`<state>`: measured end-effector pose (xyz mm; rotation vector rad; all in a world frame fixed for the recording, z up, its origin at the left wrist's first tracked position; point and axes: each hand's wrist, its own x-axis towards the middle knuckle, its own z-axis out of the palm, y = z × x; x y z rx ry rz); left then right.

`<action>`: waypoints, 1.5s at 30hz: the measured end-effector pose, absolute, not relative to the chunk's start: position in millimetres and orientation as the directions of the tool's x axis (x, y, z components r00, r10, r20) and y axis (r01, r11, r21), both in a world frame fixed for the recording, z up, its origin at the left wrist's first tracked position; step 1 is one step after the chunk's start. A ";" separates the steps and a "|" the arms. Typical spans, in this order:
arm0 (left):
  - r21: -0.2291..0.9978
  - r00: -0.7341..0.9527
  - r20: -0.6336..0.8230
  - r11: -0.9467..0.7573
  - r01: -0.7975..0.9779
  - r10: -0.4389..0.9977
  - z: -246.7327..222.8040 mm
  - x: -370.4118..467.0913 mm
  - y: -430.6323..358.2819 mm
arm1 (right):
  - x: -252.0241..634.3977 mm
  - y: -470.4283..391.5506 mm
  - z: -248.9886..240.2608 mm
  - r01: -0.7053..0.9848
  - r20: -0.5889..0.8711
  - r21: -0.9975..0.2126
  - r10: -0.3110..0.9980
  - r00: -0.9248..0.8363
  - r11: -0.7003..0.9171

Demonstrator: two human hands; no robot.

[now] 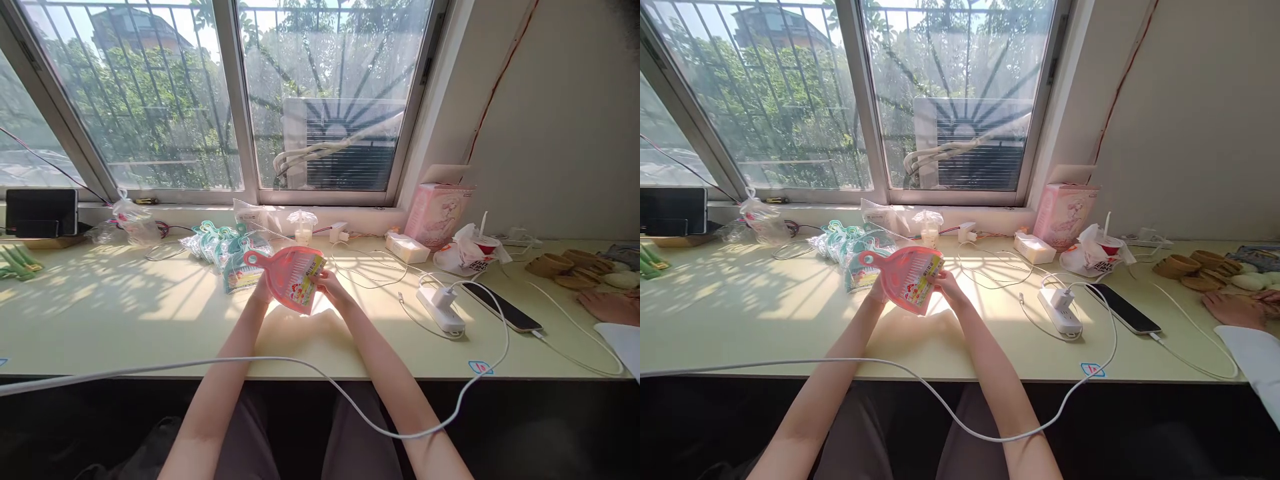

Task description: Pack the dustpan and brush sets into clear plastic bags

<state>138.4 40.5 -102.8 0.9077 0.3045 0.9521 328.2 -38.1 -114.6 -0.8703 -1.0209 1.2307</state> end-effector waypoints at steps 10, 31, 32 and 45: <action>0.744 0.361 0.207 0.093 -0.662 0.909 -93.2 113.4 58.4 | 337.7 -39.4 -104.0 -0.266 0.109 -0.952 0.980 0.166 0.151; 0.694 0.072 -0.033 0.075 -0.716 0.997 -110.5 104.2 82.8 | 335.7 -41.5 -99.0 -0.215 0.081 -0.966 0.960 0.267 0.141; 0.695 0.117 -0.030 0.104 -0.711 0.993 -110.3 105.5 81.4 | 334.4 -40.6 -100.4 -0.203 0.077 -0.970 0.963 0.260 0.132; 0.967 -0.015 0.192 -0.192 -0.170 0.981 -104.0 111.8 68.3 | 360.1 -38.0 -108.0 -0.130 0.054 -0.986 0.944 0.325 0.101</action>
